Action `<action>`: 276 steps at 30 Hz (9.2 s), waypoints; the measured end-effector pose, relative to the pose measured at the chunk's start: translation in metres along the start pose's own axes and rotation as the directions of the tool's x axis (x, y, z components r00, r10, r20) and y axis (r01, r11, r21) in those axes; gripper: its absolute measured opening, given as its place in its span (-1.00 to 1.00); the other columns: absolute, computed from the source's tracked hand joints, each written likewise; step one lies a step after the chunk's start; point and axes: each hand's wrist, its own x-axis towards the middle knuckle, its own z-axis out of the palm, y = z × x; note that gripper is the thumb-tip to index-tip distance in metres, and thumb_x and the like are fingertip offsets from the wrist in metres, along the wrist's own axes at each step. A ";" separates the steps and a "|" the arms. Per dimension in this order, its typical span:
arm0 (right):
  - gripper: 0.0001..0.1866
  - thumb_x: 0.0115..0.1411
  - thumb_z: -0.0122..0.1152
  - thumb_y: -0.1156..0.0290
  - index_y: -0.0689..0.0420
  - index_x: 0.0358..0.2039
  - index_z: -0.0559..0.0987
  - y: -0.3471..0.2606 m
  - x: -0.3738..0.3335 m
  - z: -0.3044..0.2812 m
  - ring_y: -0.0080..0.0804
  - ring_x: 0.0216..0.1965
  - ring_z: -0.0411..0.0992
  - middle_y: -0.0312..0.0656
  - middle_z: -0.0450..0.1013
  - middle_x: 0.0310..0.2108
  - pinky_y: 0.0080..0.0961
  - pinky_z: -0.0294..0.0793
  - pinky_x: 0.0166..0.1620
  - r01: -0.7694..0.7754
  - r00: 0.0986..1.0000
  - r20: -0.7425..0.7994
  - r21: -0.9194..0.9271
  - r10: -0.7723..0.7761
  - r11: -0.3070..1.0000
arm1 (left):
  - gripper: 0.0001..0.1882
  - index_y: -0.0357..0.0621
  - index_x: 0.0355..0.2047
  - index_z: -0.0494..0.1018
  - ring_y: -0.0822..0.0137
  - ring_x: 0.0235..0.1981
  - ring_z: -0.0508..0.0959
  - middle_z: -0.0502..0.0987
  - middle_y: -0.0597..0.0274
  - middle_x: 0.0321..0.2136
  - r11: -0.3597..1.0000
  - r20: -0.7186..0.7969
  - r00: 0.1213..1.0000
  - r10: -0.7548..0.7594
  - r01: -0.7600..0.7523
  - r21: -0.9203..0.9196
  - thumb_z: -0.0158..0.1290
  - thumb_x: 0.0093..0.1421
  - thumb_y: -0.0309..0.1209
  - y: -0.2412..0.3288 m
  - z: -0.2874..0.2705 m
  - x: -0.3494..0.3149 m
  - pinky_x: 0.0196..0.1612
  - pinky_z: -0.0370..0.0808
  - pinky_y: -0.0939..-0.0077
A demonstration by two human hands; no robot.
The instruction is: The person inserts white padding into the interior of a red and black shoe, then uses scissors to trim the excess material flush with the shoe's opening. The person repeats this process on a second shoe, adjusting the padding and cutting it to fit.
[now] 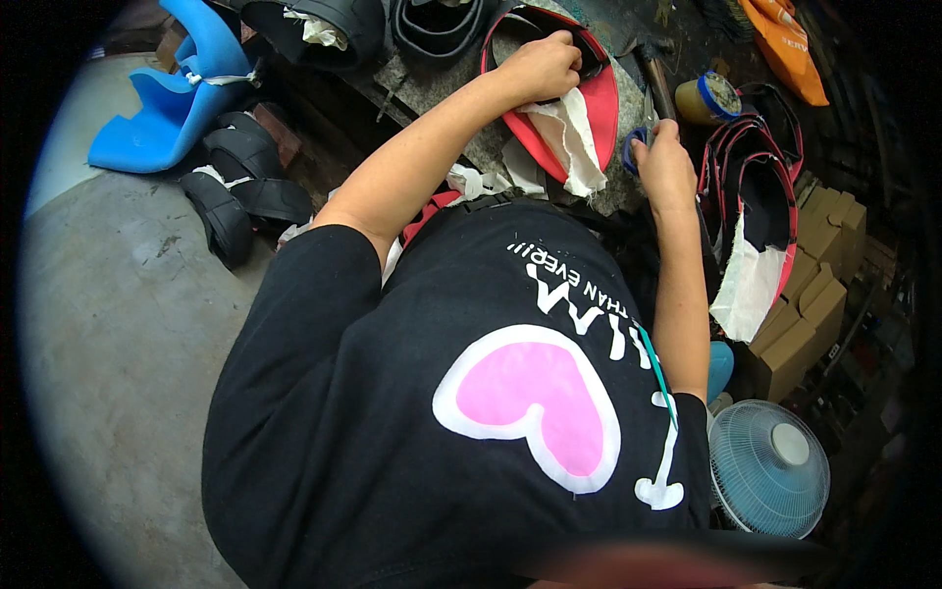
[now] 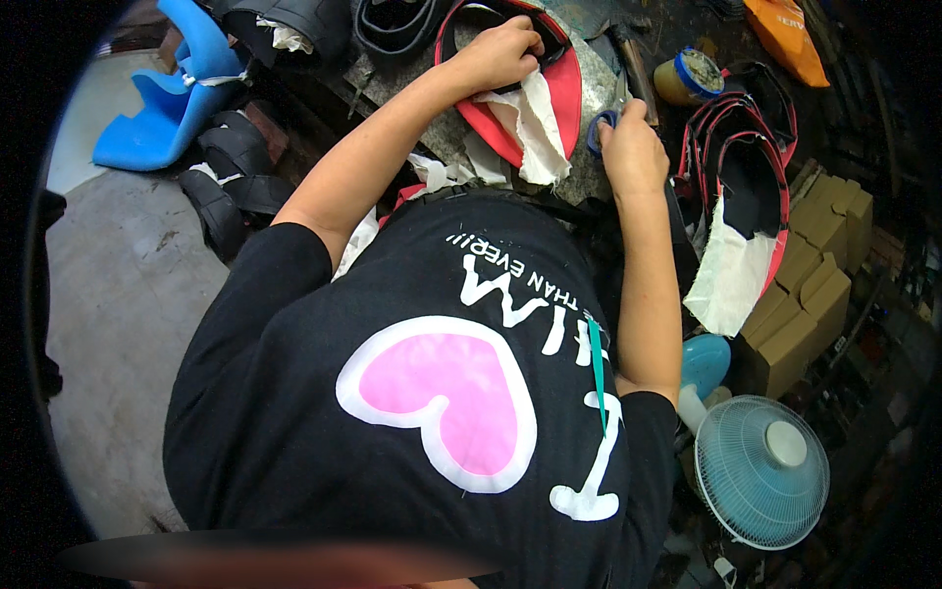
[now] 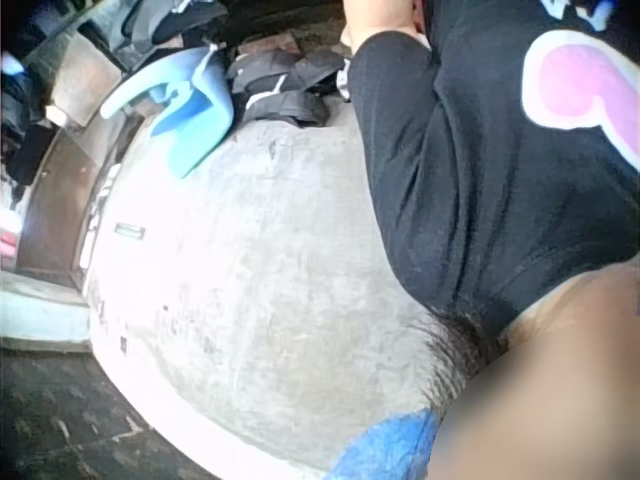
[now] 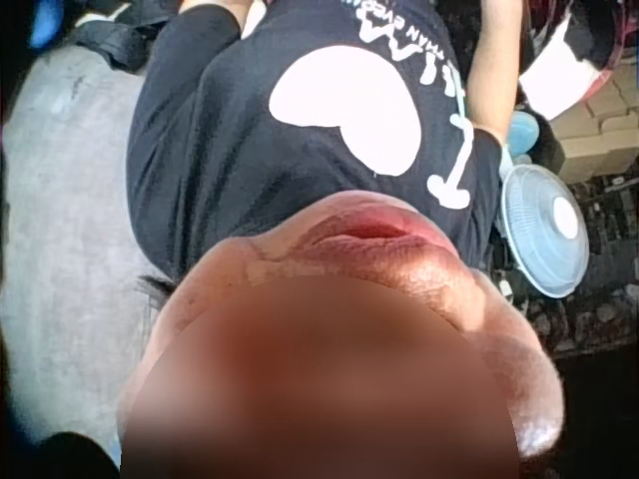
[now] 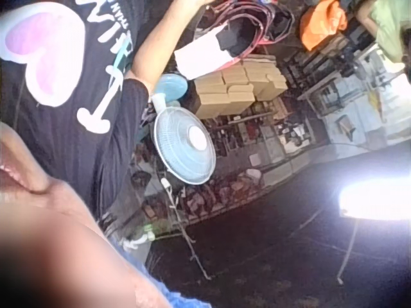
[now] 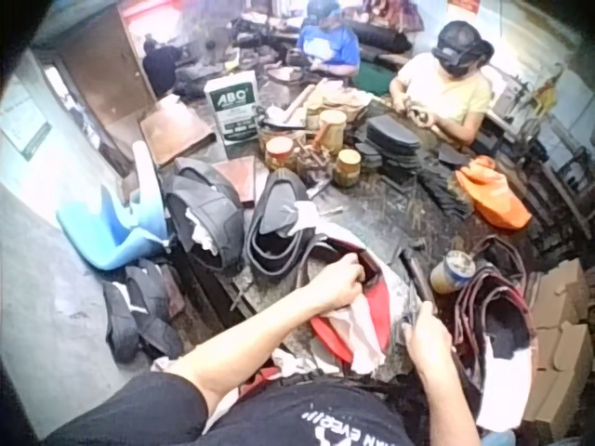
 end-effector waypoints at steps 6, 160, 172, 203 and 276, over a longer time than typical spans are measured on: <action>-0.70 0.13 0.28 0.16 0.16 -0.31 0.64 0.005 0.006 0.004 0.05 -0.20 0.53 0.01 0.54 -0.26 -0.08 0.52 -0.14 0.156 0.988 -0.012 -0.069 -0.157 0.985 | -0.66 -0.15 -0.24 0.59 0.00 -0.21 0.58 0.51 0.06 -0.25 0.991 0.032 0.996 -0.078 0.074 0.109 0.18 0.07 -0.18 0.011 -0.004 -0.005 -0.11 0.52 0.19; -0.63 0.10 0.31 0.09 0.11 -0.21 0.60 -0.054 0.031 0.057 -0.13 -0.16 0.53 -0.12 0.55 -0.22 -0.28 0.50 -0.10 0.586 0.802 -0.355 0.309 -0.481 0.749 | -0.87 -0.17 -0.39 0.47 0.17 -0.39 0.57 0.50 0.21 -0.40 0.937 -0.264 0.901 0.343 -0.309 0.162 0.17 0.05 -0.46 -0.004 -0.011 -0.079 -0.32 0.54 0.36; -0.63 0.30 0.07 0.05 -0.01 -0.14 0.69 -0.031 0.049 0.090 -0.14 0.23 0.33 -0.07 0.48 0.09 -0.39 0.29 0.21 0.425 0.889 -0.186 0.677 -0.418 0.601 | -0.76 -0.09 -0.39 0.56 0.16 -0.13 0.52 0.45 0.18 -0.25 0.973 -0.091 0.992 0.083 -0.061 0.221 0.27 -0.03 -0.27 0.008 -0.017 -0.071 -0.16 0.55 0.28; -0.60 0.03 0.36 0.13 -0.07 -0.10 0.62 -0.055 0.001 0.060 -0.11 0.06 0.38 -0.16 0.39 0.10 -0.26 0.45 0.06 0.717 0.653 -0.332 -0.022 -0.681 0.697 | -0.79 -0.02 -0.36 0.63 0.05 -0.34 0.61 0.61 0.12 -0.42 0.963 0.006 1.000 -0.026 0.023 0.268 0.20 0.01 -0.24 -0.019 -0.013 -0.049 -0.22 0.55 0.19; -0.71 0.17 0.11 0.24 -0.18 -0.07 0.57 -0.085 -0.012 0.060 -0.37 0.04 0.39 -0.47 0.45 0.03 -0.07 0.31 0.10 0.804 0.552 -0.179 -0.145 -0.815 0.577 | -0.79 -0.19 -0.32 0.53 0.16 -0.04 0.51 0.59 0.24 -0.21 0.949 -0.044 0.949 0.313 -0.311 0.058 0.19 -0.03 -0.58 -0.028 -0.041 -0.110 0.00 0.50 0.34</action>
